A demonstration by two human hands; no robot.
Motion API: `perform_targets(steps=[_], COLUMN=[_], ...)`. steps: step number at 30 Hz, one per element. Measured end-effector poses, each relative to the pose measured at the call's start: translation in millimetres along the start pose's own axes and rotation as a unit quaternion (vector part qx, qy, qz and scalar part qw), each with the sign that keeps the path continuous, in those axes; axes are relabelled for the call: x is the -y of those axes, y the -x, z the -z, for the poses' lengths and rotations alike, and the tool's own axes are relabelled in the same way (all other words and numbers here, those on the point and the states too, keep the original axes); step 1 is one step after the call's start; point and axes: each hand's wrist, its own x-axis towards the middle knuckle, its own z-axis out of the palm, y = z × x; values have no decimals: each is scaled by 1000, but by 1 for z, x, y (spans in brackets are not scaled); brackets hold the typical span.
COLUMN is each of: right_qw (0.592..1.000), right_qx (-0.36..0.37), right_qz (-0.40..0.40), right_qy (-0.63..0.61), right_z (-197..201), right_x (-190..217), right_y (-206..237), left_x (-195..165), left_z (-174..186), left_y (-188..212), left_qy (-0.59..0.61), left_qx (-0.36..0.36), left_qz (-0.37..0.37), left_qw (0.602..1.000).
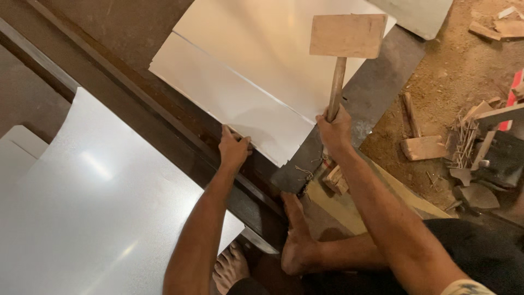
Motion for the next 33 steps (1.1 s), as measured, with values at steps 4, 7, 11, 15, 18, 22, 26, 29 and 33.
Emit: perform_targets(steps=[4,7,11,15,18,22,26,29,33], right_qw=[992,966,987,778,791,802,741,711,744], right_qx=[-13,29,-41,-157,6,179,269,257,249], right_qz=[-72,-236,-128,227,306,232,210,269,234], right_qy=[104,-105,89,564,530,521,578,597,574], right_z=[18,34,60,55,19,-37,-71,-86,-110], right_x=[-24,-61,-91,-81,-66,-71,-91,-86,-45], right_y=[-2,22,46,37,19,2,-17,-36,-22], left_x=[5,21,33,29,26,57,141,218,301], left_z=[-22,-11,18,53,95,169,249,287,305], left_y=[-21,-10,34,88,123,177,238,286,353], left_qy=[-87,-160,-153,-178,-293,-376,-358,-165,319], left_qx=[9,21,33,-42,-131,-258,-375,-503,-635], left_qz=[-79,-129,-228,-381,-447,-381,-197,26,348], left_qw=[993,978,961,906,835,804,832,848,612])
